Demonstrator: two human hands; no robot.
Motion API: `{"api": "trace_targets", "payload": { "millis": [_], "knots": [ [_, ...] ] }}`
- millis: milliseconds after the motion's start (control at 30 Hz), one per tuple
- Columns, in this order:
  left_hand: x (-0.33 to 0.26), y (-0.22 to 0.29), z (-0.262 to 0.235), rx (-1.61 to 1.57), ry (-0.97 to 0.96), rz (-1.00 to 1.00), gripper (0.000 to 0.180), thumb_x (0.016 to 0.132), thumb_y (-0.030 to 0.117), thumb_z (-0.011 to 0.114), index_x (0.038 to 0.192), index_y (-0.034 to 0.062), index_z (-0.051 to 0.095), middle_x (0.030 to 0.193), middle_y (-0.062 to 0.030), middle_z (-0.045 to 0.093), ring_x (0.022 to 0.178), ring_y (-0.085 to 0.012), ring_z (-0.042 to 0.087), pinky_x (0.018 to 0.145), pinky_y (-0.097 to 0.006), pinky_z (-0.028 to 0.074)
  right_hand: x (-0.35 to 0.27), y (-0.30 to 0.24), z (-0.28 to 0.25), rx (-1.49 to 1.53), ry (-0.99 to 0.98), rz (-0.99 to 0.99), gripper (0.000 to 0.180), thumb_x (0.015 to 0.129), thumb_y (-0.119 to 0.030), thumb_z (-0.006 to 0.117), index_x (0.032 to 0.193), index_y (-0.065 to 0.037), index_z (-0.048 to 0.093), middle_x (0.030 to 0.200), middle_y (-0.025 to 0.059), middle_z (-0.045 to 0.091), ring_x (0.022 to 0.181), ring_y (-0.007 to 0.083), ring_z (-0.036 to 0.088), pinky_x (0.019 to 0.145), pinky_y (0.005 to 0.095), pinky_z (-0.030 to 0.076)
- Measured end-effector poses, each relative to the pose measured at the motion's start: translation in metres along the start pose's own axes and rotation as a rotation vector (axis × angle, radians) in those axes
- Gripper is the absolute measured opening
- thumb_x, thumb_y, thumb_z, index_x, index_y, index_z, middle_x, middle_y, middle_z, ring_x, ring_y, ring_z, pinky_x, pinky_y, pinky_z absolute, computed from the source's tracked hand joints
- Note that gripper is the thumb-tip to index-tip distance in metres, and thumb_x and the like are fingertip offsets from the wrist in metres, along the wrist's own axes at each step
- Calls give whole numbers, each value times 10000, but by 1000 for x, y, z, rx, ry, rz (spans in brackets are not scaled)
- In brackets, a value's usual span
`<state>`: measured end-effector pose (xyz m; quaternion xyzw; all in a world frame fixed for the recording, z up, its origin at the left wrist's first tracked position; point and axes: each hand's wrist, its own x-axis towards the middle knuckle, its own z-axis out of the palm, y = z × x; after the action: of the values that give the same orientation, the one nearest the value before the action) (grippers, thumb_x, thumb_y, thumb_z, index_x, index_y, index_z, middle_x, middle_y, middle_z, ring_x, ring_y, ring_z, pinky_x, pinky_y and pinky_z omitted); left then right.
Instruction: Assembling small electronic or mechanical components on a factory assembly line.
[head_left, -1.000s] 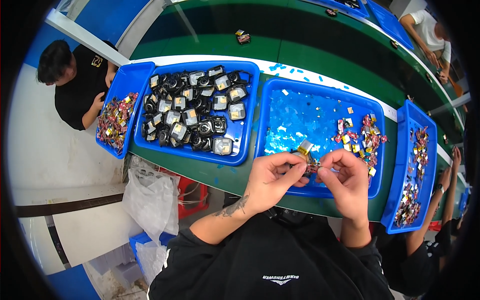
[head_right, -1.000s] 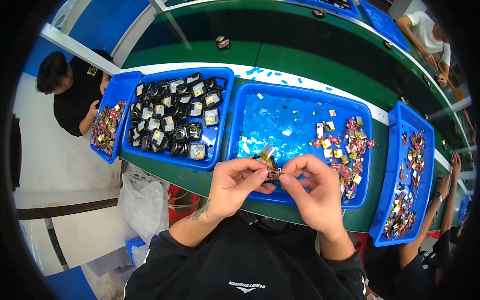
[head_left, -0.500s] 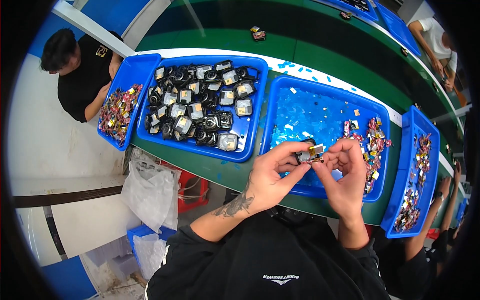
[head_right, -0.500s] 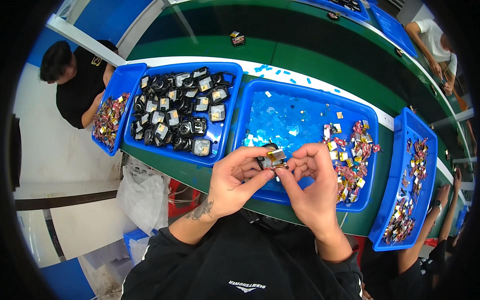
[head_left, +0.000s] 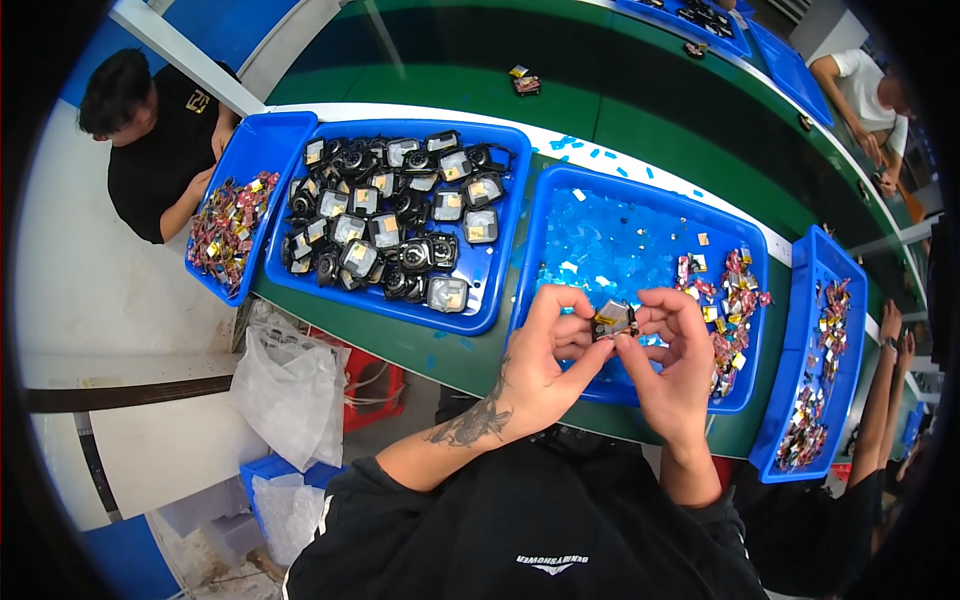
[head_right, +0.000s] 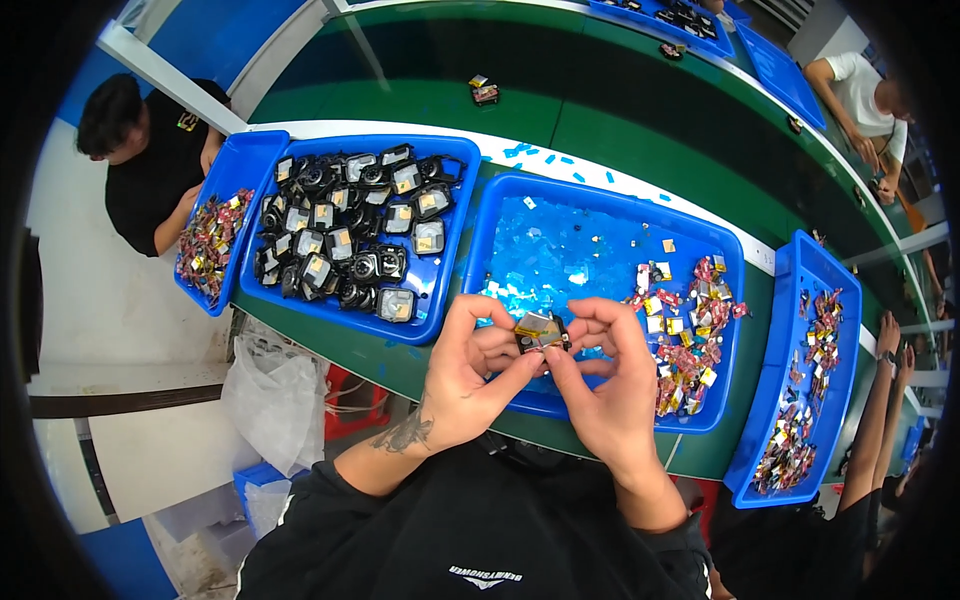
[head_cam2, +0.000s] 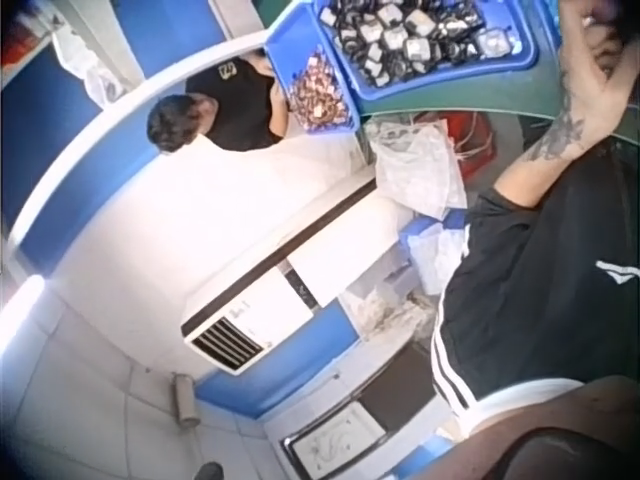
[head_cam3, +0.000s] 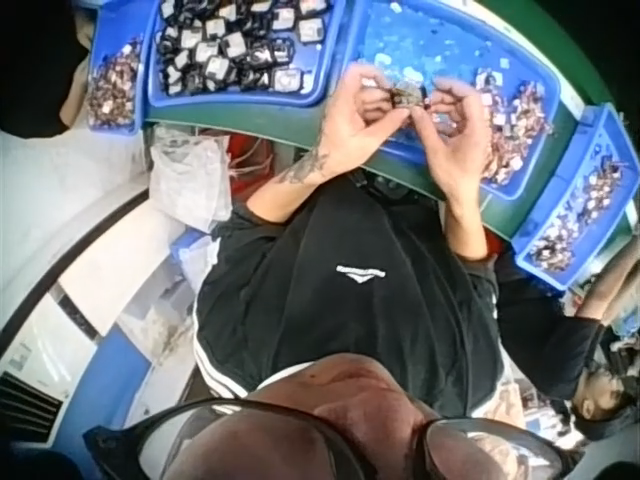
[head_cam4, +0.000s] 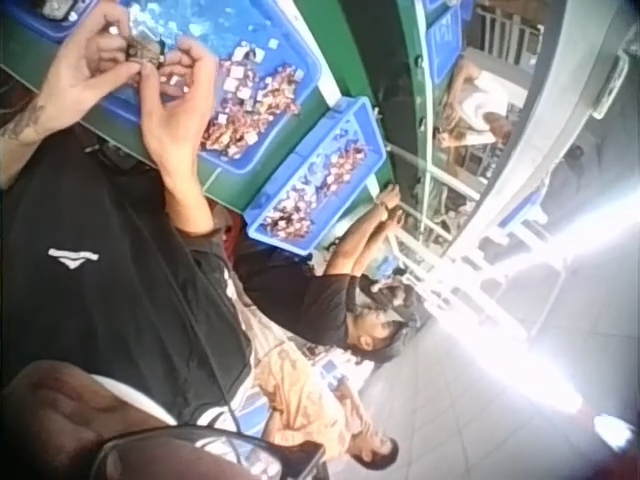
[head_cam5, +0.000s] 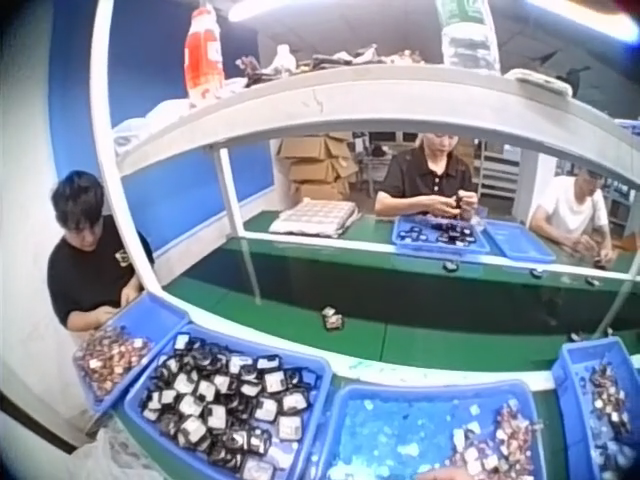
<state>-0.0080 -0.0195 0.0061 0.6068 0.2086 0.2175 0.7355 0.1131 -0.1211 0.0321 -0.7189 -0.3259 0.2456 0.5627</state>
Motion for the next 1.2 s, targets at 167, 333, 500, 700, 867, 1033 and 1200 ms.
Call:
{"api": "trace_targets", "payload": {
  "millis": [167,333,500,700,867,1033,1200],
  "knots": [
    [3,-11,-3,-138,81,-24,355,901,-75,588,1093,75,329,1070,-166,650,948,-182,670,801,-304,555,4,0,7,6,-56,64,424,797,99,680,1176,-32,544,976,41,562,903,98,593,712,223,557],
    [-2,6,-7,-152,36,-27,499,894,-41,622,1287,81,341,1086,-127,637,919,-115,641,814,-278,532,13,-2,2,12,-145,42,404,795,107,665,1161,-25,554,1005,44,576,970,115,597,723,216,540],
    [30,43,-106,1256,456,396,264,815,144,708,1055,45,663,1086,-108,639,969,-283,606,875,-392,502,153,35,-43,-129,-116,-202,381,746,115,613,1107,6,557,742,59,642,664,127,643,652,260,517],
    [57,36,-174,1802,187,7,315,801,221,725,1072,72,664,1045,-134,653,1063,-316,590,940,-422,471,268,84,-82,-727,121,51,539,662,-172,865,1121,-8,636,955,163,691,900,260,684,773,356,533],
    [71,59,-170,1646,162,-25,470,775,229,764,1197,97,604,1082,-139,677,1076,-314,619,941,-426,482,236,77,-101,-673,310,-83,258,759,-126,757,986,-23,691,934,159,695,921,294,677,821,378,523],
    [71,67,-199,1289,143,-58,326,795,158,734,1079,4,695,938,-159,719,810,-228,680,739,-344,536,139,24,-92,-665,108,-231,118,791,-112,706,847,-8,697,744,159,675,742,294,688,700,385,532],
    [80,62,-181,897,425,234,214,954,190,581,1018,22,697,778,-75,697,659,-132,629,582,-262,462,84,48,-88,-870,-35,-50,200,725,-163,789,847,-47,682,867,140,670,820,340,660,735,434,533]
  ]
}}
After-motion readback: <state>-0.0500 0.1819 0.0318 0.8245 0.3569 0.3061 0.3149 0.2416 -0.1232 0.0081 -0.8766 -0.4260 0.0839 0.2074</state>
